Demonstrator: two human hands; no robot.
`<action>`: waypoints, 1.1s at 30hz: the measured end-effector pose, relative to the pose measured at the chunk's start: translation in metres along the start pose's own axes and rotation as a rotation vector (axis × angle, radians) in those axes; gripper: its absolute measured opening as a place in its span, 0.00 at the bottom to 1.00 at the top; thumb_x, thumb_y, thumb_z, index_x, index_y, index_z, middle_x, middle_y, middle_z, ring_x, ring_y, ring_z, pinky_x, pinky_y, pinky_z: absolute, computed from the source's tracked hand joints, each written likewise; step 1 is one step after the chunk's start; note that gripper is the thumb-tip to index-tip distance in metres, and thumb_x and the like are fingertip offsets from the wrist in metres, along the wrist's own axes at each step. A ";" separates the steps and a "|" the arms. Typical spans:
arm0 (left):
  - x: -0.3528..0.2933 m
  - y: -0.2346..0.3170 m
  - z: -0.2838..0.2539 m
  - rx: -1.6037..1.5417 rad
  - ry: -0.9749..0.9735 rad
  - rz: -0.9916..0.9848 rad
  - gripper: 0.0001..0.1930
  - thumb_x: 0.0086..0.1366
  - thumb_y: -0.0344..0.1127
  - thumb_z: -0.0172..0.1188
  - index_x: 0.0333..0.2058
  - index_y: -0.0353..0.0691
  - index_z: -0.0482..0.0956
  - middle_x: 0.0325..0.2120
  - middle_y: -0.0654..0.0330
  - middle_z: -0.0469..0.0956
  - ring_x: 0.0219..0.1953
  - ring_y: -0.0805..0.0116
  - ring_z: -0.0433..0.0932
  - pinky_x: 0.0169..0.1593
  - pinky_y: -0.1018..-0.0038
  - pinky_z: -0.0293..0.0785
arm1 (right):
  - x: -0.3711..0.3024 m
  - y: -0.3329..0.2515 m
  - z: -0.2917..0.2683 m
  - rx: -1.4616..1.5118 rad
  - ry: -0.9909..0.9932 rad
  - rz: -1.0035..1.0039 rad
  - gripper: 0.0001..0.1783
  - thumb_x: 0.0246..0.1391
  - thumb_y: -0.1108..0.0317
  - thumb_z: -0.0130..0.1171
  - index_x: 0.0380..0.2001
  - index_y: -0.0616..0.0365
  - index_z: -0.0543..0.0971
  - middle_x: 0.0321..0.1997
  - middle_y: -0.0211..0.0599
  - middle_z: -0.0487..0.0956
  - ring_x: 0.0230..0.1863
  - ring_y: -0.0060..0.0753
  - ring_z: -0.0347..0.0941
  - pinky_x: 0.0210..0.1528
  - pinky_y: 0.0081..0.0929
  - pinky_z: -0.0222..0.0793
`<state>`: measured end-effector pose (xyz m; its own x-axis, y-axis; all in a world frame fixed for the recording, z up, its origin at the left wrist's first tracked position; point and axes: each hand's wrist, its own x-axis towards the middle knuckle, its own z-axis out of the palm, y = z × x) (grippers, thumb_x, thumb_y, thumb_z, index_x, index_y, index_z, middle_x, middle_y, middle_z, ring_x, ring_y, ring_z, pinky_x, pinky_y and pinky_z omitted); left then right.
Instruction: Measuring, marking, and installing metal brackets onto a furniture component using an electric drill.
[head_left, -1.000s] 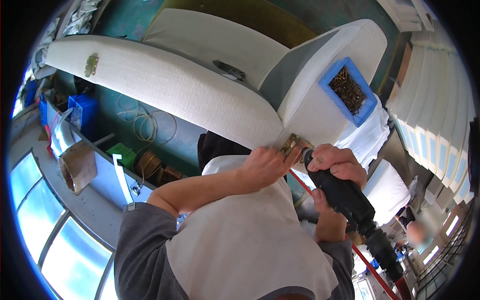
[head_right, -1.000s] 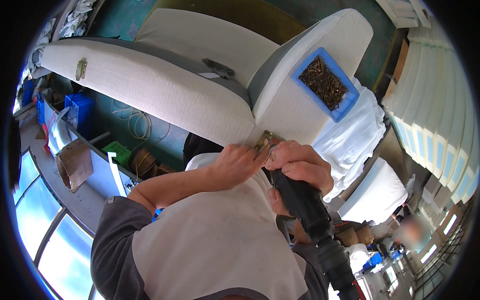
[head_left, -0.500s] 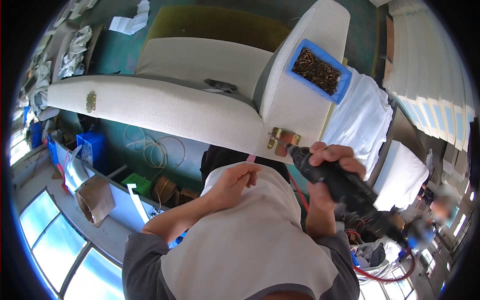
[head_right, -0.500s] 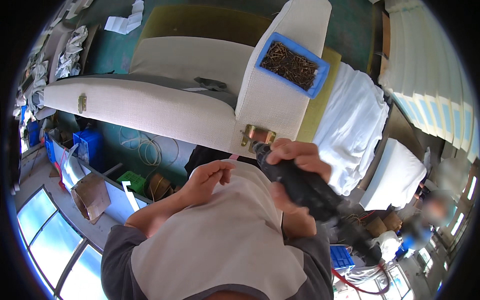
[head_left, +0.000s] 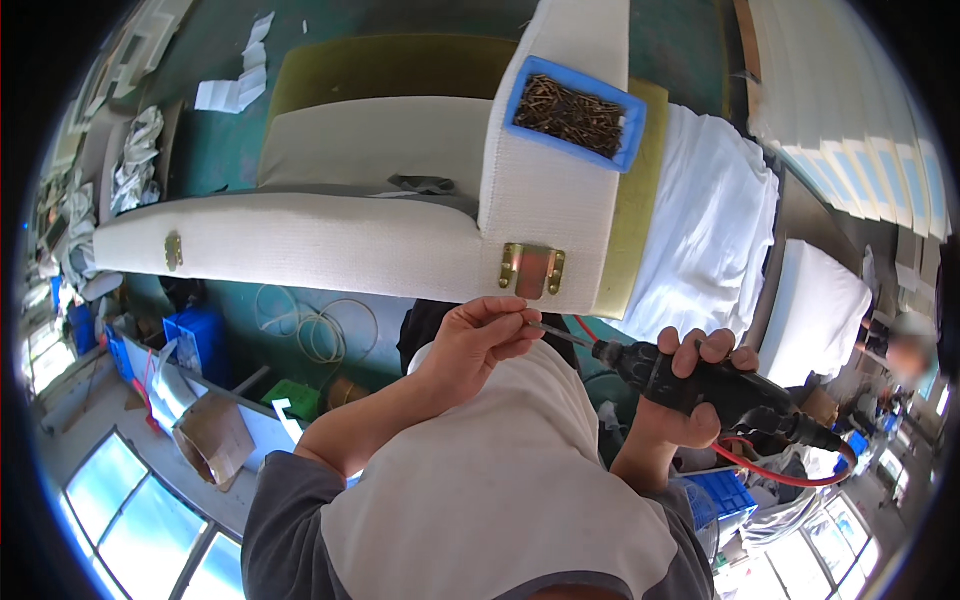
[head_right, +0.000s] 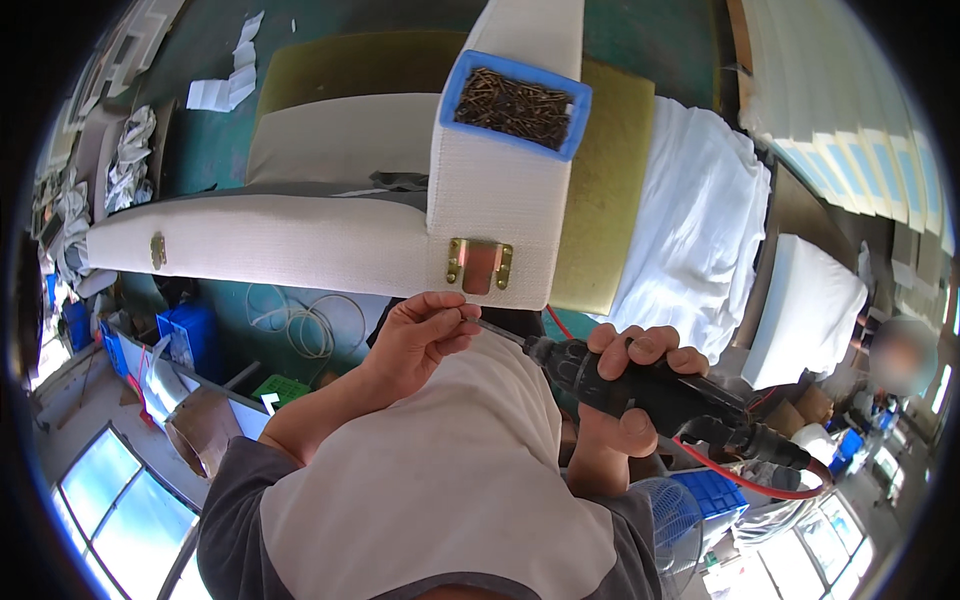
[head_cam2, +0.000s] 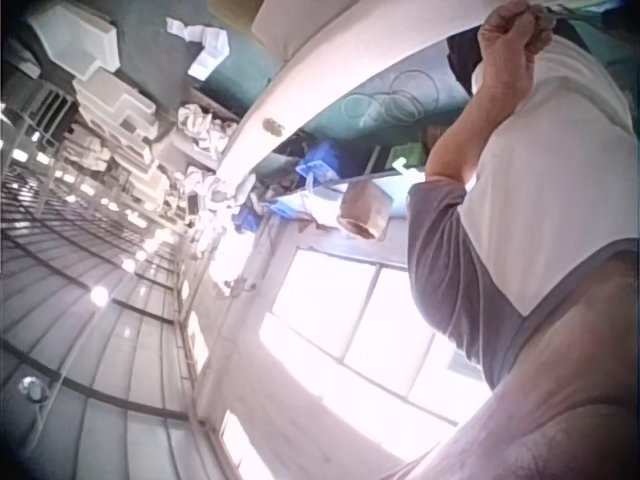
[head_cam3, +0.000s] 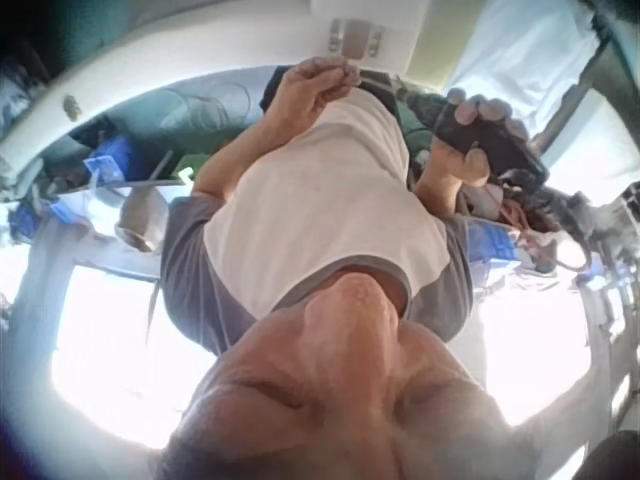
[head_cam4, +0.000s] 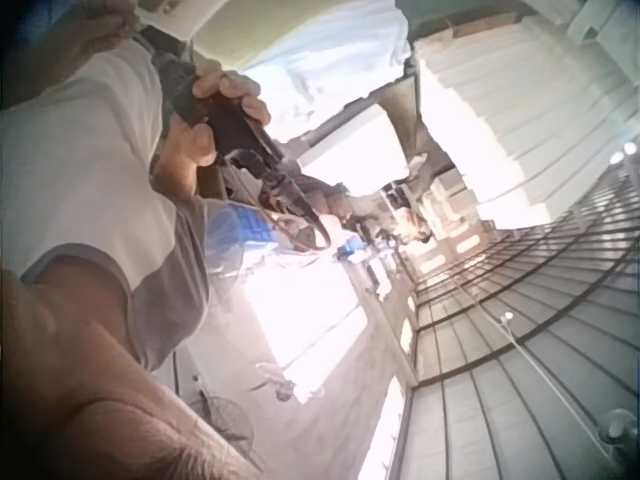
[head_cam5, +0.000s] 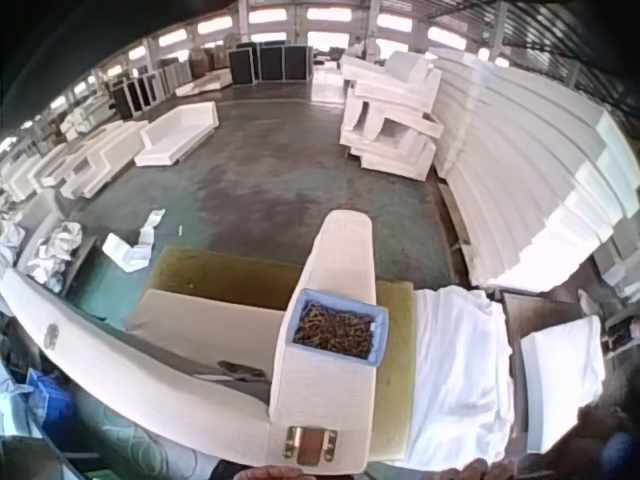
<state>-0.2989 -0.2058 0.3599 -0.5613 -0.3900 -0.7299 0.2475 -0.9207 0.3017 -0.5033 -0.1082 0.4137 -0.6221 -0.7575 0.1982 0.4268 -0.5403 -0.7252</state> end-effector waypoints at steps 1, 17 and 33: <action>0.002 0.000 0.003 0.009 -0.003 -0.007 0.07 0.67 0.28 0.54 0.43 0.39 0.78 0.39 0.56 0.80 0.38 0.67 0.82 0.39 0.76 0.81 | -0.002 0.000 -0.002 0.001 0.005 -0.006 0.30 0.42 0.70 0.66 0.51 0.51 0.69 0.45 0.36 0.70 0.39 0.30 0.71 0.48 0.39 0.67; 0.014 -0.011 0.020 -0.177 -0.042 -0.177 0.06 0.69 0.37 0.53 0.35 0.44 0.75 0.37 0.62 0.80 0.34 0.72 0.82 0.35 0.78 0.81 | 0.001 -0.008 0.003 -0.065 -0.038 -0.045 0.31 0.43 0.67 0.70 0.51 0.50 0.69 0.44 0.34 0.71 0.35 0.27 0.71 0.42 0.33 0.64; 0.048 -0.016 0.061 -0.327 -0.109 -0.207 0.15 0.74 0.41 0.41 0.47 0.40 0.72 0.40 0.58 0.80 0.35 0.72 0.80 0.38 0.76 0.79 | 0.037 -0.009 -0.005 -0.447 -0.498 -0.182 0.33 0.39 0.74 0.69 0.48 0.51 0.63 0.42 0.45 0.69 0.31 0.40 0.75 0.36 0.48 0.68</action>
<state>-0.3783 -0.2102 0.3569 -0.7016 -0.2122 -0.6803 0.3492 -0.9345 -0.0687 -0.5337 -0.1293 0.4243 -0.2370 -0.8049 0.5441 -0.0337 -0.5529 -0.8326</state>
